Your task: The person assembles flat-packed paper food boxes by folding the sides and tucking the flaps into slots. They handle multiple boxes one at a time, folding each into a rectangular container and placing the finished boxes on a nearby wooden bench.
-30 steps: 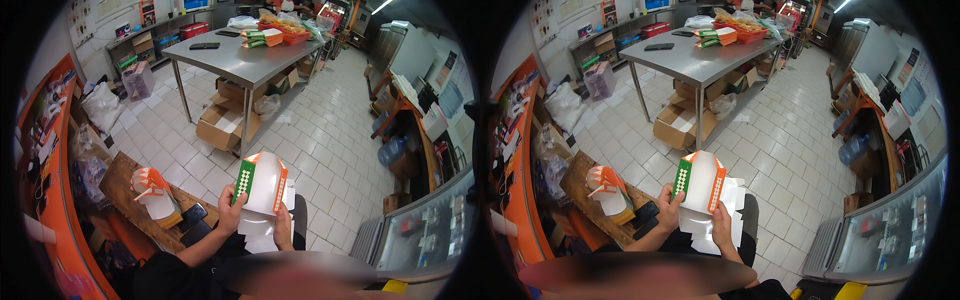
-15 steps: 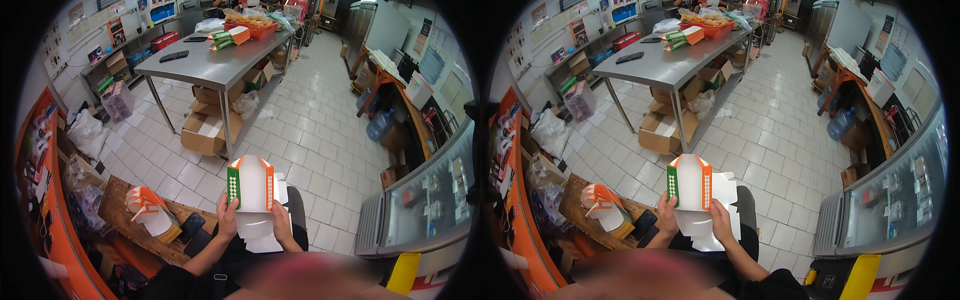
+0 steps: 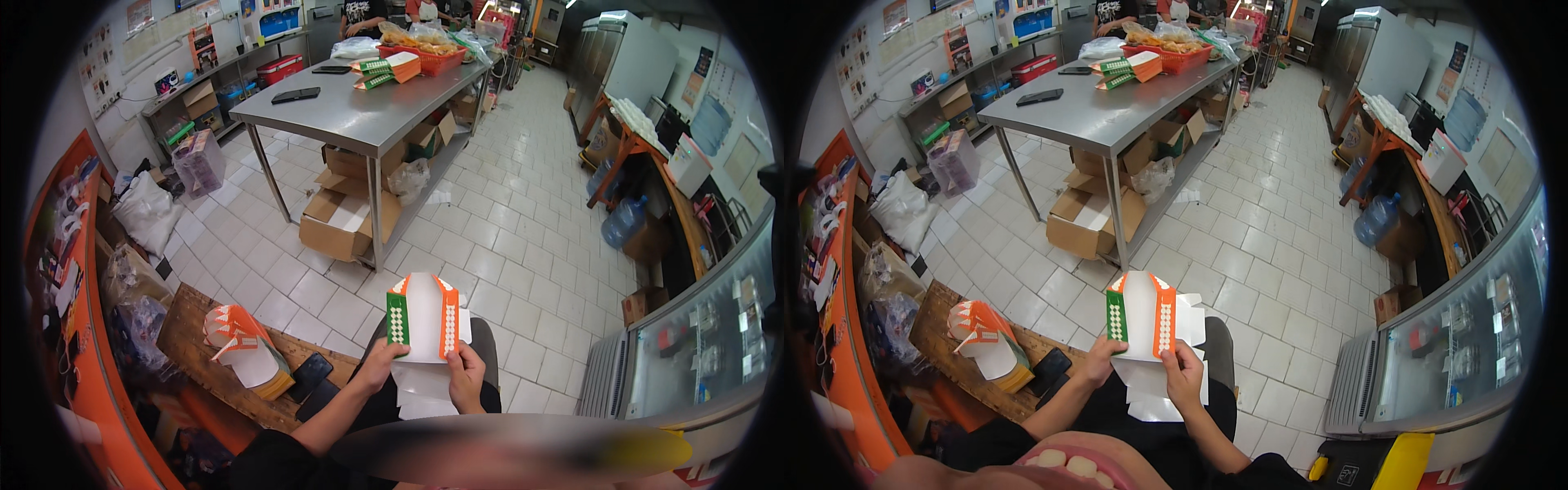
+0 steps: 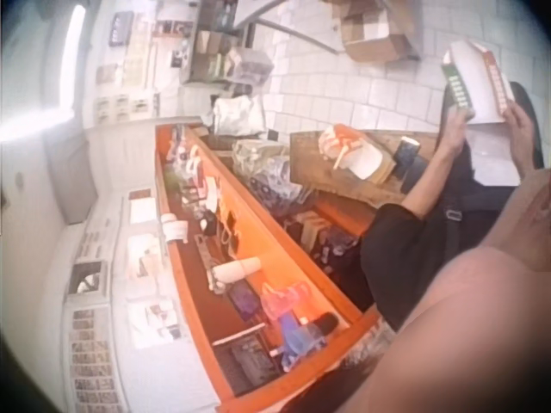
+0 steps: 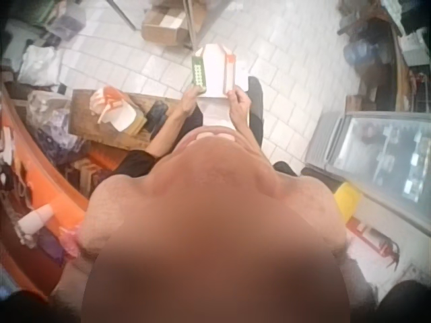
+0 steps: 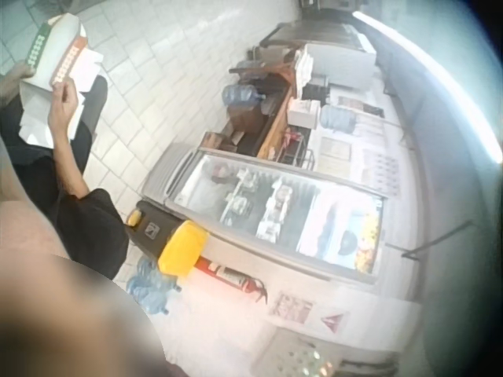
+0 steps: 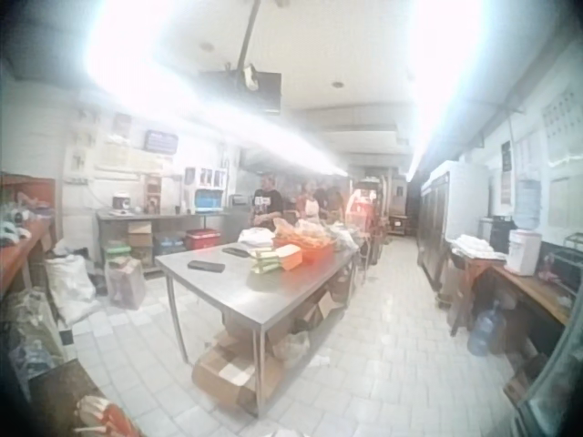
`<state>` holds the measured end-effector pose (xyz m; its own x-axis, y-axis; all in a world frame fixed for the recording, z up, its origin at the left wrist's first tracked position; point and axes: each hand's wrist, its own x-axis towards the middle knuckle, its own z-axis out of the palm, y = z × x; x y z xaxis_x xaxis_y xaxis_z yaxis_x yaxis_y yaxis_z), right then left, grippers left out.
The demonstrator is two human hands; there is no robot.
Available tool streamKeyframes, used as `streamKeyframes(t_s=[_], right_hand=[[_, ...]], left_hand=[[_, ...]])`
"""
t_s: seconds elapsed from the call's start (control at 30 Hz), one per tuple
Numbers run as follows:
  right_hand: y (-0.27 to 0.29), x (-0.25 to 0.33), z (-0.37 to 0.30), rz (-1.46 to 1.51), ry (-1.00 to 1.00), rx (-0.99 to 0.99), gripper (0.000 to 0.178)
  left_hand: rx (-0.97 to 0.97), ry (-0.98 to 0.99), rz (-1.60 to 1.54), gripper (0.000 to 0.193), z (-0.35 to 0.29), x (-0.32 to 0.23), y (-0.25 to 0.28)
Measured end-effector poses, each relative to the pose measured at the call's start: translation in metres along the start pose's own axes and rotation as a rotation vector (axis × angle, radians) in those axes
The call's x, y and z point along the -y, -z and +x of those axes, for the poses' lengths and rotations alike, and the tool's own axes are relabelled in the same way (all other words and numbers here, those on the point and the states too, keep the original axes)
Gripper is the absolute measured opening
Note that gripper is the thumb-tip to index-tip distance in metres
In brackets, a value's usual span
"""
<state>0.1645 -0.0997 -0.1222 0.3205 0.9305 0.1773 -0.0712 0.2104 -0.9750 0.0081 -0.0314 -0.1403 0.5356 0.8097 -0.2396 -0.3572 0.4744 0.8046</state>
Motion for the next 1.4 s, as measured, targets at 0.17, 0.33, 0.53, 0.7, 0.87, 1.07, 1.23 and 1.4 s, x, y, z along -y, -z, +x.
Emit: streamKeyframes(t_s=[0.17, 0.33, 0.53, 0.7, 0.87, 1.07, 1.23, 1.4], right_hand=[[0.012, -0.005, 0.010, -0.013, -0.057, -0.138, 0.019], [0.009, -0.003, 0.023, 0.326, -0.209, -0.241, 0.021], [-0.025, -0.017, 0.023, -0.006, -0.273, 0.322, 0.056], [-0.060, -0.044, -0.003, -0.311, -0.123, 0.511, 0.047], [-0.052, -0.075, 0.012, -0.496, -0.423, 0.475, 0.034], [-0.039, -0.106, 0.019, 0.178, -0.618, 0.405, 0.033], [-0.128, -0.134, 0.041, -0.185, -0.346, 0.583, 0.034], [-0.236, -0.159, 0.024, -0.079, -0.486, 0.620, 0.028]], left_hand=[[0.071, -0.209, 0.365, 0.082, -0.005, 0.033, -0.012], [-0.170, -0.219, 0.503, 0.058, 0.001, 0.042, -0.011], [-0.515, -0.592, 0.190, 0.045, -0.020, 0.029, 0.033], [-0.889, -0.555, 0.418, 0.057, -0.065, 0.025, 0.051], [0.052, -0.191, 0.523, 0.067, -0.119, -0.011, 0.086], [-1.266, -0.881, 0.371, 0.035, -0.196, -0.030, 0.212], [-1.036, -0.499, 0.499, 0.048, -0.207, -0.005, 0.325], [-1.040, -0.576, 0.701, 0.041, -0.181, -0.002, 0.364]])
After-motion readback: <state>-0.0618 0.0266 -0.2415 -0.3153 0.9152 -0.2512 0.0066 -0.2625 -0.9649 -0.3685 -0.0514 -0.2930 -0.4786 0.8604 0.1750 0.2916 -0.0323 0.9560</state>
